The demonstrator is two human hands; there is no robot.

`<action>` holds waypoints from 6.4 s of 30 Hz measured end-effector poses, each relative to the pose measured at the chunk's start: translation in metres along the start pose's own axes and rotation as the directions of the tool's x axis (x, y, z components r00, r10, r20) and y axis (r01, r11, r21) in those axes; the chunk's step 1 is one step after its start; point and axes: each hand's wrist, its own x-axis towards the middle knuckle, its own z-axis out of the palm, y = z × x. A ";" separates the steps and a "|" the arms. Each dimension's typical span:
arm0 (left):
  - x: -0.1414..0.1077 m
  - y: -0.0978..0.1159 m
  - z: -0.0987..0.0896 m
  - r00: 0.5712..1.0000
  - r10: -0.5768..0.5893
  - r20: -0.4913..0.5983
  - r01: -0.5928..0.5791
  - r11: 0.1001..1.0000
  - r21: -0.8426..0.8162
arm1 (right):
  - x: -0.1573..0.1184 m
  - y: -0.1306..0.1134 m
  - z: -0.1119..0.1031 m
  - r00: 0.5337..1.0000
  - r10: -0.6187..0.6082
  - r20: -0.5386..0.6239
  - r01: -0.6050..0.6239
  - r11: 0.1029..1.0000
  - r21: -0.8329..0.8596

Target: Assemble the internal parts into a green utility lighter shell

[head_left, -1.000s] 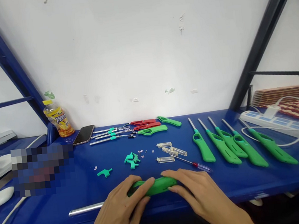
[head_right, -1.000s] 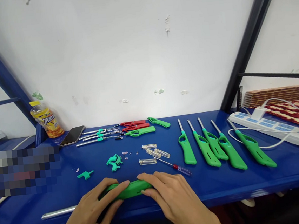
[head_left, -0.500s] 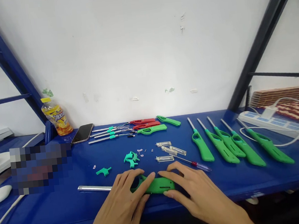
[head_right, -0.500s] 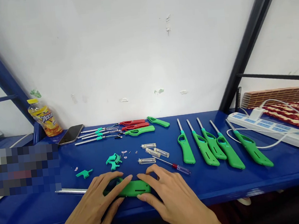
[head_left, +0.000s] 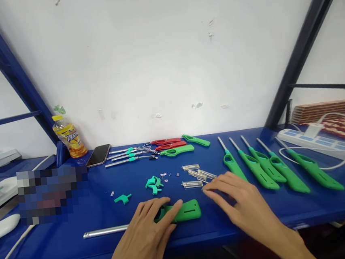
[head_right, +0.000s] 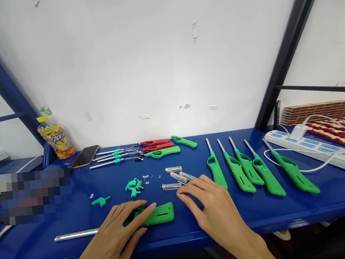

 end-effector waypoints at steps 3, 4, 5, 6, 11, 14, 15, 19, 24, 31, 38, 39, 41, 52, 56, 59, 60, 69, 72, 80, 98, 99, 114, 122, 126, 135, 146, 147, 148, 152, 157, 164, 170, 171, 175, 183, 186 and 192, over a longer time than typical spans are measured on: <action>0.003 0.001 -0.003 0.999 0.007 0.049 -0.006 1.000 -0.031 | 0.005 -0.012 0.002 0.987 0.000 0.161 -0.013 0.996 0.083; 0.003 0.001 -0.004 0.998 0.006 0.058 -0.003 0.999 -0.039 | 0.006 -0.016 0.004 0.978 0.017 0.209 -0.037 0.995 0.092; 0.003 0.001 -0.004 0.998 0.005 0.063 -0.002 0.999 -0.044 | 0.007 -0.019 0.007 0.966 0.039 0.255 -0.061 0.995 0.080; 0.003 0.001 -0.004 0.998 0.005 0.066 -0.002 0.999 -0.050 | 0.008 -0.021 0.009 0.953 0.061 0.297 -0.077 0.996 0.042; 0.005 0.002 -0.006 0.997 0.017 0.080 -0.009 0.995 -0.100 | 0.018 -0.027 0.021 0.906 -0.025 0.423 0.171 0.935 -0.310; 0.007 0.002 -0.009 0.995 0.022 0.097 -0.010 0.992 -0.125 | 0.024 -0.030 0.024 0.883 -0.089 0.461 0.287 0.879 -0.380; 0.007 0.002 -0.010 0.994 0.026 0.104 -0.012 0.991 -0.133 | 0.026 -0.031 0.024 0.879 -0.093 0.468 0.296 0.875 -0.382; 0.008 0.002 -0.011 0.993 0.044 0.110 -0.026 0.987 -0.160 | 0.029 -0.034 0.024 0.866 -0.099 0.491 0.318 0.866 -0.385; 0.011 0.003 -0.010 0.997 0.053 0.061 -0.041 0.981 -0.190 | 0.027 -0.034 0.026 0.874 -0.087 0.479 0.291 0.882 -0.371; 0.008 -0.001 -0.005 0.998 0.055 0.007 -0.054 0.988 -0.143 | 0.051 -0.021 0.006 0.839 -0.165 0.519 0.327 0.914 -0.239; 0.005 -0.006 -0.003 0.996 0.082 -0.021 -0.084 0.991 -0.106 | 0.116 -0.008 -0.005 0.889 -0.093 0.448 0.254 0.915 -0.313; 0.006 -0.006 -0.003 0.997 0.080 -0.019 -0.082 0.991 -0.102 | 0.123 -0.006 0.001 0.876 -0.099 0.471 0.269 0.912 -0.309; 0.007 -0.006 -0.003 0.996 0.081 -0.023 -0.082 0.991 -0.101 | 0.133 -0.002 0.015 0.846 -0.099 0.524 0.291 0.909 -0.298; 0.004 -0.008 0.002 0.997 0.070 -0.017 -0.071 0.991 -0.112 | 0.144 0.031 0.031 0.759 -0.124 0.639 0.279 0.949 -0.147; 0.004 -0.010 0.002 0.997 0.072 -0.025 -0.074 0.991 -0.111 | 0.143 0.035 0.037 0.746 -0.148 0.650 0.272 0.958 -0.094; 0.005 -0.010 0.001 0.996 0.076 -0.040 -0.080 0.991 -0.108 | 0.140 0.034 0.042 0.754 -0.169 0.635 0.272 0.960 -0.067; 0.005 -0.010 0.000 0.996 0.081 -0.045 -0.086 0.991 -0.106 | 0.139 0.033 0.043 0.756 -0.182 0.629 0.275 0.960 -0.054; 0.005 -0.010 0.002 0.993 0.104 -0.063 -0.109 0.990 -0.086 | 0.132 0.024 0.042 0.811 -0.267 0.520 0.287 0.957 0.044; 0.005 -0.010 0.002 0.991 0.111 -0.079 -0.117 0.990 -0.079 | 0.131 0.026 0.043 0.830 -0.272 0.487 0.277 0.959 0.064; 0.006 -0.011 0.002 0.986 0.139 -0.088 -0.146 0.986 -0.077 | 0.129 0.023 0.046 0.849 -0.292 0.440 0.281 0.955 0.092; 0.005 -0.012 0.002 0.989 0.133 -0.070 -0.139 0.987 -0.081 | 0.126 0.008 0.041 0.850 -0.286 0.442 0.322 0.947 -0.007; 0.005 -0.012 0.001 0.988 0.134 -0.072 -0.140 0.987 -0.082 | 0.126 0.008 0.041 0.849 -0.285 0.445 0.326 0.945 -0.016; 0.005 -0.011 0.001 0.992 0.114 -0.051 -0.118 0.988 -0.096 | 0.126 0.007 0.041 0.910 -0.241 0.337 0.303 0.942 -0.144; 0.005 -0.013 0.004 0.987 0.140 -0.080 -0.146 0.987 -0.074 | 0.094 -0.014 -0.004 0.986 -0.159 0.047 0.161 0.986 -0.043; 0.004 -0.012 0.004 0.988 0.131 -0.086 -0.137 0.989 -0.063 | 0.036 -0.033 -0.007 0.996 -0.030 -0.085 0.045 0.982 0.184; 0.004 -0.013 0.006 0.980 0.152 -0.127 -0.161 0.985 -0.061 | -0.005 -0.033 0.028 0.985 0.141 0.098 -0.163 0.947 0.276; 0.004 -0.011 0.003 0.990 0.111 -0.089 -0.120 0.987 -0.107 | -0.004 -0.030 0.026 0.954 0.264 0.142 -0.296 0.901 0.318; 0.004 -0.010 0.002 0.992 0.103 -0.079 -0.111 0.988 -0.112 | -0.004 -0.030 0.027 0.952 0.271 0.144 -0.304 0.897 0.320; 0.004 -0.010 0.002 0.992 0.099 -0.073 -0.107 0.988 -0.115 | -0.004 -0.030 0.027 0.951 0.273 0.147 -0.307 0.897 0.317; 0.004 -0.009 0.000 0.993 0.097 -0.068 -0.104 0.987 -0.122 | -0.005 -0.029 0.027 0.951 0.271 0.152 -0.305 0.902 0.304; 0.005 -0.008 -0.001 0.993 0.095 -0.071 -0.103 0.987 -0.122 | -0.002 -0.026 0.024 0.930 0.314 0.193 -0.364 0.865 0.345; 0.004 -0.007 -0.002 0.993 0.093 -0.073 -0.102 0.987 -0.124 | 0.002 -0.019 0.023 0.896 0.359 0.263 -0.438 0.815 0.379; 0.004 -0.005 -0.002 0.993 0.087 -0.075 -0.096 0.987 -0.125 | 0.001 -0.016 0.025 0.881 0.378 0.286 -0.467 0.792 0.394; 0.004 -0.005 -0.002 0.994 0.085 -0.074 -0.094 0.987 -0.129 | 0.001 -0.016 0.025 0.879 0.379 0.288 -0.470 0.790 0.394; 0.005 -0.005 -0.003 0.994 0.081 -0.072 -0.090 0.987 -0.135 | 0.001 -0.016 0.024 0.876 0.384 0.292 -0.477 0.783 0.400; 0.004 -0.006 -0.003 0.994 0.081 -0.075 -0.090 0.988 -0.124 | 0.002 -0.017 0.023 0.874 0.385 0.295 -0.481 0.765 0.427; 0.004 -0.006 -0.002 0.995 0.076 -0.062 -0.083 0.989 -0.119 | 0.002 -0.017 0.023 0.879 0.381 0.286 -0.472 0.776 0.418; 0.004 -0.005 -0.002 0.995 0.068 -0.069 -0.076 0.989 -0.130 | 0.002 -0.019 0.021 0.885 0.381 0.267 -0.462 0.792 0.398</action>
